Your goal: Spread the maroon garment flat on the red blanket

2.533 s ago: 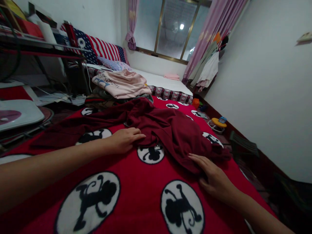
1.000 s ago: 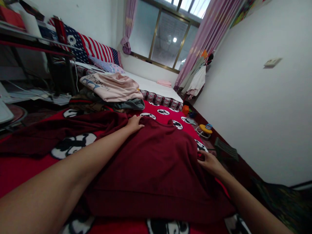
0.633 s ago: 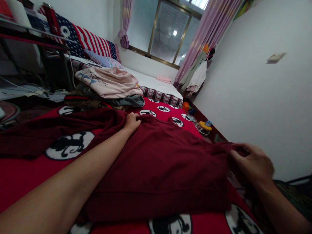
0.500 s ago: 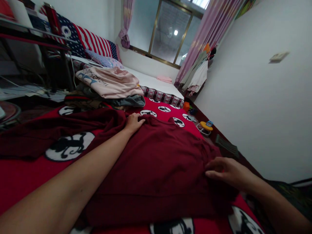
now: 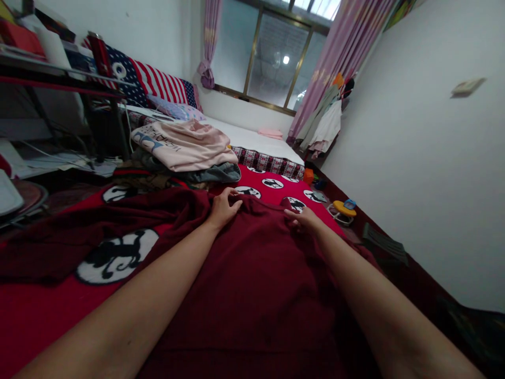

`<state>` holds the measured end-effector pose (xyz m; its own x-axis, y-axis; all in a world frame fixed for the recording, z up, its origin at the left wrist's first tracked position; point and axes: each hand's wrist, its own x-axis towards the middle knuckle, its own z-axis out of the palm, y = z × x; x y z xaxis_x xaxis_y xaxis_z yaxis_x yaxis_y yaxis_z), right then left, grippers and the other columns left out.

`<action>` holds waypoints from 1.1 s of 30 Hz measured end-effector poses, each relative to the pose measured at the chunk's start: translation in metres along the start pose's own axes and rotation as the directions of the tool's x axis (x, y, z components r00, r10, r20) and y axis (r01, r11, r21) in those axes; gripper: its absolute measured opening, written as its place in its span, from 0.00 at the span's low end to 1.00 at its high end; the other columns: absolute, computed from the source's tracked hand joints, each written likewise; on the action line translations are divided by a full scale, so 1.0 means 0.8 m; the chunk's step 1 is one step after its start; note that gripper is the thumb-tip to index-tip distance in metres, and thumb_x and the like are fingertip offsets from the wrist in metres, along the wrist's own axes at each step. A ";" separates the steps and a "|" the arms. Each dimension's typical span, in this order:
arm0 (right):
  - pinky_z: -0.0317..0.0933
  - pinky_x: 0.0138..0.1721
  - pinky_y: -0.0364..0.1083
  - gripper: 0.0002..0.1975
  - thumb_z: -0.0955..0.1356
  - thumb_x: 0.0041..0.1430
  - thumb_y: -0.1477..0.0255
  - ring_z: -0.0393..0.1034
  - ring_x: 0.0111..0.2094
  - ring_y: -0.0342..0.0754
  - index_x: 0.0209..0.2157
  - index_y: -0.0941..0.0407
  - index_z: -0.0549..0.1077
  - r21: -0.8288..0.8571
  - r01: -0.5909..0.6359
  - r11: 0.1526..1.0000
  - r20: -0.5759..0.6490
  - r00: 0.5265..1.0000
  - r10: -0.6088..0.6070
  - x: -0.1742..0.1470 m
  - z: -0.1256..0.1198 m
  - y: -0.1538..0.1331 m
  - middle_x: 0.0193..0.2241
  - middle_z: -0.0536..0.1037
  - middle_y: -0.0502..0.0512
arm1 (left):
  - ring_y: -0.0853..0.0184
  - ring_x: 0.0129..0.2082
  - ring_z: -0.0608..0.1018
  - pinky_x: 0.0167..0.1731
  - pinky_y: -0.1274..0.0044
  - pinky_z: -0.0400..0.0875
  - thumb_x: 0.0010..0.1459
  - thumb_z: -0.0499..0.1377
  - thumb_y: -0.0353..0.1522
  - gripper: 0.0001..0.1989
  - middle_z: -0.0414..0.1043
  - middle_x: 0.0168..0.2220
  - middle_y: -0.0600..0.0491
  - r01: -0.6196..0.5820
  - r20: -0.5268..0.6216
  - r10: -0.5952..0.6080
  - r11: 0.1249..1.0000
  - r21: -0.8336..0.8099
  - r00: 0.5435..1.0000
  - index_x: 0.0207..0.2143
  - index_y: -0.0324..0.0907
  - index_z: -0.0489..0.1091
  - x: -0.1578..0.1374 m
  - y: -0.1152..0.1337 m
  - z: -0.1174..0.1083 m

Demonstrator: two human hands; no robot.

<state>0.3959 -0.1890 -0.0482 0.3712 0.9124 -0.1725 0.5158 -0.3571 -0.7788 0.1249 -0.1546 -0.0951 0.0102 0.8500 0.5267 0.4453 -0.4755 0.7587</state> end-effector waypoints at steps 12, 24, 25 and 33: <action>0.70 0.28 0.44 0.14 0.64 0.56 0.72 0.76 0.25 0.48 0.45 0.58 0.67 0.137 0.368 0.920 -0.461 0.845 -0.270 0.010 0.043 0.000 0.28 0.79 0.55 | 0.55 0.62 0.64 0.63 0.66 0.60 0.56 0.59 0.32 0.22 0.54 0.61 0.41 -0.390 0.037 0.389 0.907 0.158 0.920 0.54 0.37 0.66 0.002 0.012 0.001; 0.49 0.63 0.58 0.28 0.61 0.64 0.64 0.53 0.65 0.53 0.64 0.54 0.58 -0.517 0.594 0.616 -0.030 0.707 -0.707 -0.015 0.084 0.019 0.64 0.61 0.61 | 0.57 0.69 0.45 0.66 0.61 0.44 0.62 0.55 0.39 0.22 0.38 0.70 0.47 -0.407 0.449 0.191 0.794 0.452 0.873 0.56 0.41 0.68 0.000 0.021 0.007; 0.46 0.64 0.60 0.28 0.60 0.65 0.61 0.48 0.67 0.54 0.64 0.52 0.57 -0.584 0.556 0.591 0.077 0.763 -0.642 -0.016 0.085 0.017 0.66 0.57 0.59 | 0.58 0.69 0.46 0.66 0.60 0.45 0.63 0.53 0.42 0.25 0.40 0.70 0.48 -0.445 0.533 0.192 0.801 0.401 0.824 0.60 0.43 0.64 -0.005 0.026 0.010; 0.36 0.63 0.70 0.33 0.51 0.67 0.53 0.34 0.69 0.62 0.69 0.52 0.45 -0.724 0.138 0.676 -0.037 0.971 -0.238 -0.005 0.077 0.010 0.70 0.40 0.57 | 0.53 0.69 0.45 0.64 0.53 0.39 0.62 0.42 0.56 0.34 0.43 0.69 0.55 -0.354 0.670 -0.047 0.821 0.448 0.741 0.66 0.54 0.53 -0.024 0.030 0.024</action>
<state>0.3512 -0.1834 -0.0907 0.2661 0.9631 0.0400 0.9588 -0.2601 -0.1140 0.1523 -0.1782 -0.0942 0.5869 0.8037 0.0978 0.7633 -0.5895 0.2641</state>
